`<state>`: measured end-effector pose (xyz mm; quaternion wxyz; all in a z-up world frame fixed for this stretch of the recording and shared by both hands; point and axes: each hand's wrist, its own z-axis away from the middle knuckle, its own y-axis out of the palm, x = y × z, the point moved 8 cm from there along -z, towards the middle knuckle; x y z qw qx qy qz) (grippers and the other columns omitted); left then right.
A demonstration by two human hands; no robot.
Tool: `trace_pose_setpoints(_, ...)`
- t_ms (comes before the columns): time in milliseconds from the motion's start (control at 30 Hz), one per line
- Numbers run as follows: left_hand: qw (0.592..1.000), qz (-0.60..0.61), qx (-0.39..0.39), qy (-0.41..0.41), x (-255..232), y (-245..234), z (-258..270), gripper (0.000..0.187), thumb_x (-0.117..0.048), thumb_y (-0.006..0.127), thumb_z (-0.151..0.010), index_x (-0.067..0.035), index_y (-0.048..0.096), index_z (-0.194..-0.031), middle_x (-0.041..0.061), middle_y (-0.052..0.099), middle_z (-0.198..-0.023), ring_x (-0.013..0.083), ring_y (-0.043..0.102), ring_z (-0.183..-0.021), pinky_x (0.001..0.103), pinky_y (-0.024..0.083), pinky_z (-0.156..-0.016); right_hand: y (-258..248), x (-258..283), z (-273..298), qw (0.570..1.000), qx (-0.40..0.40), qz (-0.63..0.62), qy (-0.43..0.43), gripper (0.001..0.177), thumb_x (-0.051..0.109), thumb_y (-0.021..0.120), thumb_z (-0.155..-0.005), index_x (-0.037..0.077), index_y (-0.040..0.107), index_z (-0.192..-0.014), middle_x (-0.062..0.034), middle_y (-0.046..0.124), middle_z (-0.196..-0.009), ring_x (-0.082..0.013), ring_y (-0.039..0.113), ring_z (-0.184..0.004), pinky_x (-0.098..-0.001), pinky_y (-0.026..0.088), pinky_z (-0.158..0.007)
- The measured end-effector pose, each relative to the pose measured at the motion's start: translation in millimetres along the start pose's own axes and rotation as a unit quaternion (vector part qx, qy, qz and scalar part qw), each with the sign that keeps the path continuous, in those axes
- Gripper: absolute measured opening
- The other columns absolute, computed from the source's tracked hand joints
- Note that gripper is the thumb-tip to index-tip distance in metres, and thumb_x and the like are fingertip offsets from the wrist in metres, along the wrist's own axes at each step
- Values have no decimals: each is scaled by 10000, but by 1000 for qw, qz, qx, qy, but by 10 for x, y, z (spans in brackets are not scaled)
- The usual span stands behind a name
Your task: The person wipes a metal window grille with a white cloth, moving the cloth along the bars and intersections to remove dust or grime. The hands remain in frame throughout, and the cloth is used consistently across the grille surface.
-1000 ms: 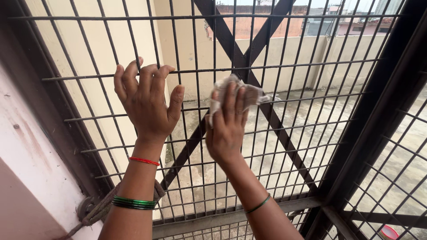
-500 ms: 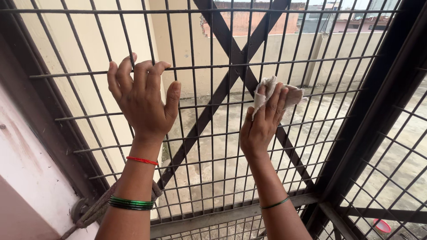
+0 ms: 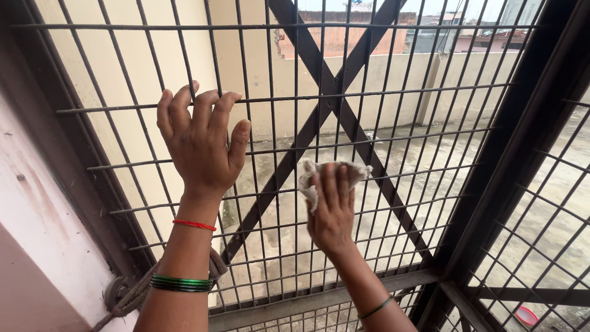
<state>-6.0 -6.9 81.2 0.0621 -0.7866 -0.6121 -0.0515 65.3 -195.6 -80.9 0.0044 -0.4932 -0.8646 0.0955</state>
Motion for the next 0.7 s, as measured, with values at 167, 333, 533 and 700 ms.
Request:
trace_pose_setpoints(167, 999, -27, -14, 14, 8, 60, 38, 558, -535, 296, -1178, -146, 687, -1266, 51, 652, -1155, 321, 516, -1340, 526, 218, -1246, -230, -482, -135, 988, -90, -28, 121, 452, 184, 353, -1145, 114, 352, -1592, -167, 142, -1709, -325, 49, -1617, -501, 78, -1352)
trace_pose_setpoints(333, 1000, -18, -10, 18, 14, 46, 36, 557, -477, 260, -1162, -130, 690, -1235, 55, 657, -1191, 319, 513, -1359, 525, 224, -1258, 117, 470, -308, 997, 6, -45, -69, 458, 232, 428, -1140, 212, 363, -1593, -143, 82, -1716, -312, -17, -1600, -513, 22, -1331)
trace_pose_setpoints(533, 1000, -22, -17, 13, 19, 41, 43, 548, -460, 255, -1171, -144, 698, -1231, 48, 657, -1175, 319, 520, -1357, 529, 232, -1258, -167, -552, -759, 998, -55, 14, 14, 488, 197, 384, -1159, 122, 304, -1634, -128, 133, -1730, -277, 77, -1632, -515, 73, -1368)
trace_pose_setpoints(700, 999, -36, -24, 13, 29, 82, 54, 550, -471, 262, -1164, -146, 702, -1220, 46, 661, -1170, 314, 531, -1349, 527, 236, -1262, -359, -1102, -722, 964, -127, 2, 233, 487, 241, 283, -1146, 113, 311, -1615, -136, 151, -1717, -290, 44, -1612, -516, 72, -1342)
